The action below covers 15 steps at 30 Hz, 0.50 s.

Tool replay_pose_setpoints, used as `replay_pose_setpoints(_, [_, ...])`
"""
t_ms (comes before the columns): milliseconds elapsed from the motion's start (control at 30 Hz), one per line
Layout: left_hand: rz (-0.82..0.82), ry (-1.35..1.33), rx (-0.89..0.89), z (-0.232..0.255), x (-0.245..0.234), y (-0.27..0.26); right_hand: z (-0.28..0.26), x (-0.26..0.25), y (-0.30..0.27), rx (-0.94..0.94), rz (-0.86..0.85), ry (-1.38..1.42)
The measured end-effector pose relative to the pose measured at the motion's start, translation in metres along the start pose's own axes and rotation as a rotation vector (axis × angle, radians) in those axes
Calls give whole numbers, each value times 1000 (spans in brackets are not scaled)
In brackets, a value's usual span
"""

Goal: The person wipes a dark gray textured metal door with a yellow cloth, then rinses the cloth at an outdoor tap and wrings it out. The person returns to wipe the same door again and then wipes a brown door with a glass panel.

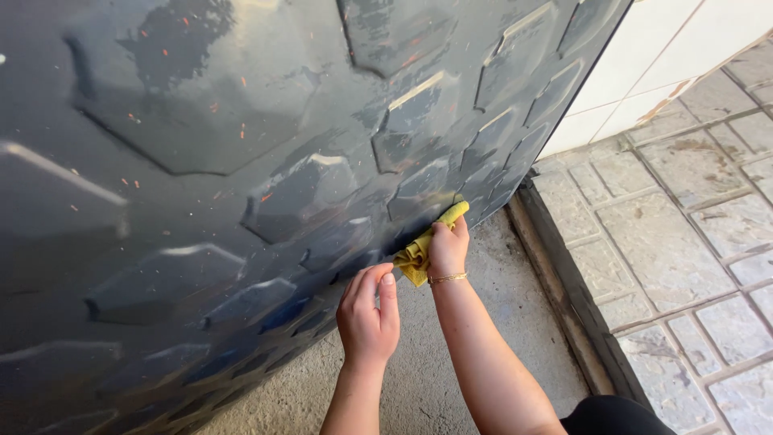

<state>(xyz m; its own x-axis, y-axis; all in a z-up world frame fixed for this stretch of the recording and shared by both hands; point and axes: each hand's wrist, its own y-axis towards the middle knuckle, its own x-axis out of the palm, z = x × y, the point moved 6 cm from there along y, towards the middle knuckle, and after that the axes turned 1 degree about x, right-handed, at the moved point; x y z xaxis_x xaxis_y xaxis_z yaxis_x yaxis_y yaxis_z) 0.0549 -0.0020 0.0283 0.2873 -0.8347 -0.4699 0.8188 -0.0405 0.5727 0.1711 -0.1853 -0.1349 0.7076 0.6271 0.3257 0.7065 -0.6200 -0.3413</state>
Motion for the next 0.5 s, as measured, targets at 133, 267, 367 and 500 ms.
replay_pose_setpoints(133, [9,7,-20,-4,-1,2,-19,3,-14,-45,11,-109])
replay_pose_setpoints(267, [10,-11,-13,-3,-2,1,-31,5,-24,-197,-22,-168])
replay_pose_setpoints(367, [9,-23,-20,-4,-1,2,-52,10,-38,-385,-38,-247])
replay_pose_setpoints(500, [2,-18,-25,-3,2,3,-76,13,-50,-519,-22,-372])
